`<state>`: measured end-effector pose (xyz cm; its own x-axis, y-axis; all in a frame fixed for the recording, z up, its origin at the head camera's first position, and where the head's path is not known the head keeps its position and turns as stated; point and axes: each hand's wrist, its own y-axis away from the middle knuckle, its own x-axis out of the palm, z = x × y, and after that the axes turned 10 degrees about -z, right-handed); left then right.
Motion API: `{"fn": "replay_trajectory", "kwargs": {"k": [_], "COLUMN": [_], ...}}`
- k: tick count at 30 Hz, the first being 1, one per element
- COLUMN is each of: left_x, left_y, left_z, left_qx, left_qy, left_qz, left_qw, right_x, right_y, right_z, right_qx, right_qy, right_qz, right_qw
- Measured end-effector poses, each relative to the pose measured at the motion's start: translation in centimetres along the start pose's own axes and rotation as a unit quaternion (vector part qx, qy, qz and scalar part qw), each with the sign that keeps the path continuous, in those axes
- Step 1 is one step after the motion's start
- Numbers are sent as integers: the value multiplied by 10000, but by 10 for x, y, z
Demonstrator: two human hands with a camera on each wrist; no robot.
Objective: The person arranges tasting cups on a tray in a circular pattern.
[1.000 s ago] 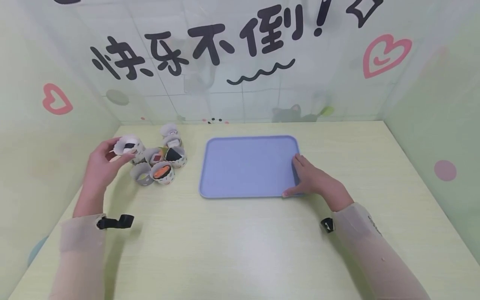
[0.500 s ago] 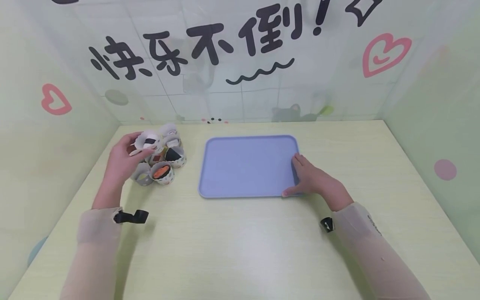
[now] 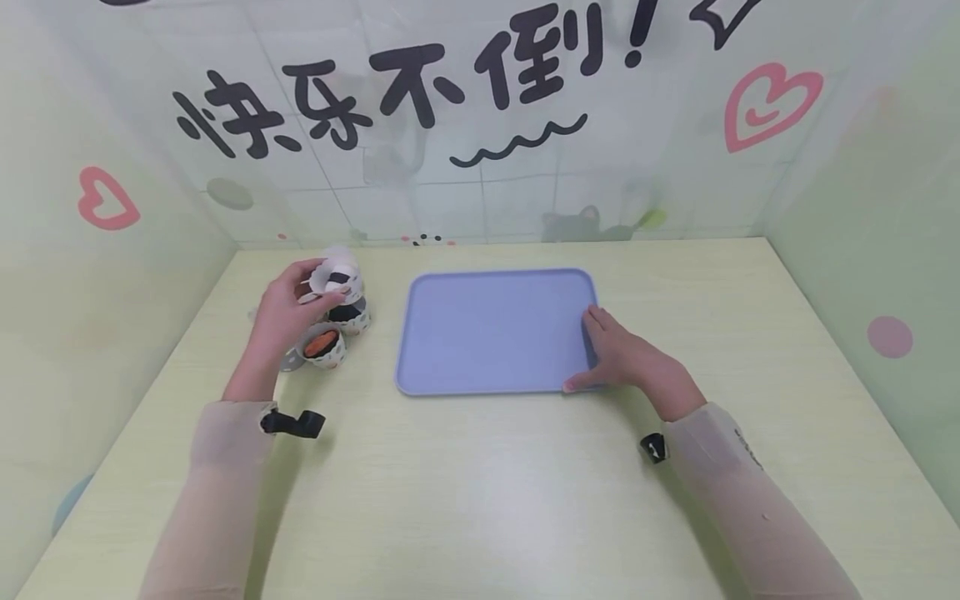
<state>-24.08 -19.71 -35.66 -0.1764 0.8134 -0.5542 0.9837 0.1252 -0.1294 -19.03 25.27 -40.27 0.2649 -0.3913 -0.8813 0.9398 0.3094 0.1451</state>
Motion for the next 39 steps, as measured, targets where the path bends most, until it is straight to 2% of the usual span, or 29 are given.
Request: {"fn": "replay_trajectory", "kwargs": {"k": [4,12,21,26,31,39], "left_x": [9,27,49,62,77,100], "left_y": [-3,-7,-18,-22,-26,-33], "left_z": [-2,-12,-24,-25,-27,-29], "left_qx": [76,185,168,183,323,337], "left_qy": [-63,264,139,183,489,335], "left_qz": [51,202,429,458,522,621], "left_qw": [9999,9993,9988,9986,9969,9969], "right_x": [0,0,-3,-3,-3,-3], "right_y": [0,0,1,1,0,1], "right_z": [1,1,3,5,5,4], "right_qx": [-8,29,5,40,55,37], "right_qy": [6,-10,8,1,31,56], "right_qz": [-9,6,24,73,89,61], "right_qw": [10000,10000,10000,10000,9999,10000]}}
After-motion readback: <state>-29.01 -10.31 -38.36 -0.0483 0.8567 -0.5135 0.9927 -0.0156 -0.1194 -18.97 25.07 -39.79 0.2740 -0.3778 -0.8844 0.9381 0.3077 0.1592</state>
